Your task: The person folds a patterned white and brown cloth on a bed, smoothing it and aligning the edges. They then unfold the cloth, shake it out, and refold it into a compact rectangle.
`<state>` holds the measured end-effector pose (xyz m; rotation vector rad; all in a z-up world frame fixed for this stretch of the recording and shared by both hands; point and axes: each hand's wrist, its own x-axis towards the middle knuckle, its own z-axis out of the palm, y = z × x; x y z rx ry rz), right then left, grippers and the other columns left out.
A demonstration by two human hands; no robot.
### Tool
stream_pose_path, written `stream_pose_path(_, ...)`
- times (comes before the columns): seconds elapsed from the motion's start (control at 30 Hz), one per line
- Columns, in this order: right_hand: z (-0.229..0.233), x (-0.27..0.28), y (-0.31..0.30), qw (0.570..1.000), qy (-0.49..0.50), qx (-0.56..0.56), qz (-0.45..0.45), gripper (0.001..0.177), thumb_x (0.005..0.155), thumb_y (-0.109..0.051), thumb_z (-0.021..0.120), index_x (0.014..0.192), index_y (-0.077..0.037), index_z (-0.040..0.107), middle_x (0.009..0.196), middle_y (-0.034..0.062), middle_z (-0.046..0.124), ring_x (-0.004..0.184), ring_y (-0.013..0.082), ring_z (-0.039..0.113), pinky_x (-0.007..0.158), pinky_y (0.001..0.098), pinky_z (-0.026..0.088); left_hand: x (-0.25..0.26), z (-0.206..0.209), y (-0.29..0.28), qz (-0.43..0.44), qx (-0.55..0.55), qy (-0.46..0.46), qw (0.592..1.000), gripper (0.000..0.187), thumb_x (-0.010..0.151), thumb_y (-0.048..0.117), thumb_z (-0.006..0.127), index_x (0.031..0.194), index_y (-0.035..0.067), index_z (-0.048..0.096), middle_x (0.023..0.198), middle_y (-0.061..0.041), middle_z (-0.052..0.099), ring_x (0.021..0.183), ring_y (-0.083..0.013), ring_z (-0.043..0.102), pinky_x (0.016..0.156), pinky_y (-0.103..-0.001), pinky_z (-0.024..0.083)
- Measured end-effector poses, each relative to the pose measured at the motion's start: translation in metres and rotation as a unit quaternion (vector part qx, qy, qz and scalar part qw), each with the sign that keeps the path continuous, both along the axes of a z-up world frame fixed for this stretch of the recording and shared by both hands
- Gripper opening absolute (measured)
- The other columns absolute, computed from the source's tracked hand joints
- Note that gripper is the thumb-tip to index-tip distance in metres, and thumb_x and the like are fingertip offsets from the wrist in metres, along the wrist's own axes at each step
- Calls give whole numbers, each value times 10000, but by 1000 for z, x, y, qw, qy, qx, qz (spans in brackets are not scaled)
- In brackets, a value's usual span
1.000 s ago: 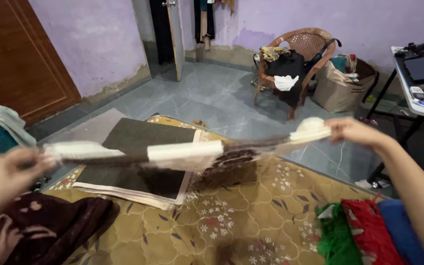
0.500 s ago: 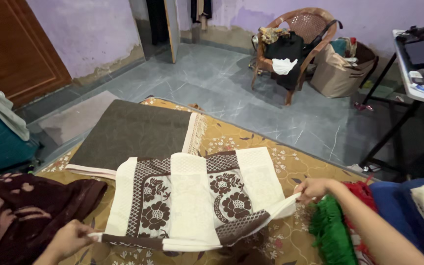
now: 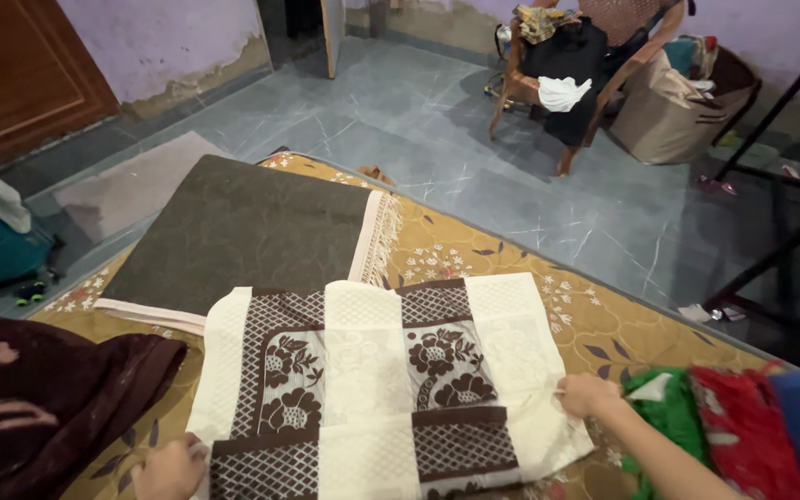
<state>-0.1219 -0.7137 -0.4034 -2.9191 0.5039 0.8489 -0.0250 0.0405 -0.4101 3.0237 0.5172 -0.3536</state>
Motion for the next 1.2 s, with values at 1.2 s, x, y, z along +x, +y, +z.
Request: stream_pose_path(1.2,-84,256,-68,679,-419,310,-518,400,866,-357,841,1184,-126,768,1188,45,743,1055,167,640,903,332,491,309,-30,-87,106,-151,-170,968,252,822,438,831,976,238,827,1379,-105,578,1296,-381,398,1106,-565,238)
